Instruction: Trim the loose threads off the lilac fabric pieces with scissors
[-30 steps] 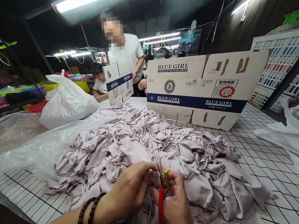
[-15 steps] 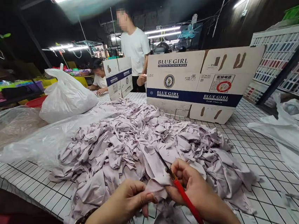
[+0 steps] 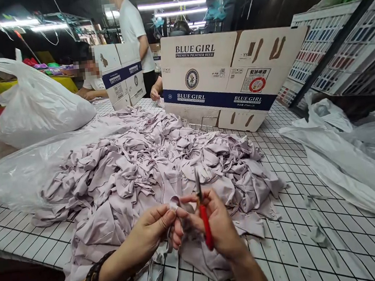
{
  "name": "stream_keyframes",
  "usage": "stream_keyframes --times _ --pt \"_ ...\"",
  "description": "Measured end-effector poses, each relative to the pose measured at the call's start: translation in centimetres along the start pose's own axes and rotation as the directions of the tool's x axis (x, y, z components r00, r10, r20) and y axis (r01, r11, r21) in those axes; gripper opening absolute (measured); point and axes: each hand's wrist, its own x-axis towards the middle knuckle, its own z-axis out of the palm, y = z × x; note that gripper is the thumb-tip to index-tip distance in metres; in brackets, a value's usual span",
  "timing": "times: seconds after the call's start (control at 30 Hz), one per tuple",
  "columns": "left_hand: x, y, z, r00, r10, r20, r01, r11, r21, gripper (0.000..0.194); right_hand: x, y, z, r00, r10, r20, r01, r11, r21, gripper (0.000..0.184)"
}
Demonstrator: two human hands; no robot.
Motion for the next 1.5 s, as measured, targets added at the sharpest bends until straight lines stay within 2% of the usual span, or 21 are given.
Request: stream_keyframes --times 0.1,0.2,0.27,0.33,0.4,0.43,0.57,0.63,0.7,0.77,0.8,0.87,0.93,1.0,1.1,1.27,1.5 --pt "0.1 0.0 0.4 0.996 -0.034 0.084 0.036 0.999 -0.018 0.048 -1.2 1.2 1.5 0.996 0.053 0.066 -0.065 0.978 0.2 0.042" --pt "-0.3 0.4 0.4 0.992 -0.045 0.121 0.037 0.997 0.066 0.047 -0.6 1.2 1.6 1.0 0.016 -0.027 -0.012 0.987 0.162 0.044" --pt "-0.7 0.8 0.1 0.996 0.066 0.065 -0.079 0.973 0.219 0.044 0.3 0.7 1.1 0.999 -0.001 -0.041 0.006 0.992 0.123 0.046" --pt "-1.1 1.1 -0.3 0.971 0.239 0.007 -0.221 0.884 0.411 0.04 1.1 0.4 0.5 1.0 0.02 0.003 -0.02 0.992 0.121 0.045" --pt "-1.4 1.3 -0.6 0.938 0.347 0.019 -0.302 0.788 0.536 0.036 1.8 0.3 0.3 0.997 0.048 0.056 -0.054 0.992 0.114 0.045" --pt "-1.4 1.4 -0.7 0.935 0.352 0.051 -0.32 0.772 0.549 0.036 2.0 0.4 0.4 0.995 0.06 0.082 -0.069 0.992 0.108 0.046" --pt "-1.0 1.1 -0.7 0.952 0.258 0.163 -0.3 0.89 0.344 0.039 2.4 1.1 1.1 0.985 0.088 0.146 -0.101 0.991 0.086 0.053" --pt "-0.7 0.8 -0.7 0.952 0.266 0.152 -0.298 0.921 0.251 0.039 2.0 1.2 0.9 0.99 0.078 0.12 -0.089 0.992 0.088 0.054" --pt "-0.5 0.7 -0.8 0.949 0.29 0.126 -0.312 0.922 0.23 0.038 1.0 1.0 0.0 0.998 0.047 0.051 -0.05 0.996 0.068 0.051" --pt "-0.4 0.6 -0.8 0.946 0.306 0.111 -0.324 0.912 0.251 0.039 -0.6 0.4 -1.3 1.0 0.006 -0.003 -0.006 0.999 -0.053 0.042" --pt "-0.4 0.5 -0.9 0.943 0.315 0.106 -0.332 0.904 0.269 0.038 -1.5 -0.1 -2.0 1.0 -0.012 -0.009 0.01 0.986 -0.165 0.038" --pt "-0.2 0.3 -1.0 0.937 0.334 0.108 -0.35 0.881 0.319 0.038 -3.4 -1.1 -2.7 1.0 -0.019 0.006 0.02 0.9 -0.436 0.033" --pt "-0.1 0.1 -1.0 0.93 0.347 0.126 -0.368 0.846 0.386 0.036 -5.1 -2.1 -2.7 0.999 -0.031 -0.029 0.005 0.754 -0.656 0.033" --pt "0.0 -0.1 -1.0 0.923 0.349 0.161 -0.383 0.8 0.462 0.035 -6.2 -2.8 -2.1 0.992 -0.082 -0.1 -0.028 0.616 -0.787 0.035" --pt "0.0 -0.2 -0.9 0.904 0.368 0.22 -0.426 0.718 0.55 0.034 -6.7 -3.2 -1.2 0.979 -0.152 -0.136 -0.044 0.492 -0.869 0.037" --pt "-0.3 0.0 -0.6 0.885 0.393 0.252 -0.458 0.627 0.631 0.036 -6.7 -3.1 -0.9 0.975 -0.206 -0.087 0.008 0.42 -0.907 0.032" --pt "-0.5 0.1 -0.5 0.91 0.333 0.248 -0.413 0.657 0.631 0.036 -7.0 -3.2 -0.9 0.966 -0.257 -0.042 0.061 0.38 -0.923 0.03"
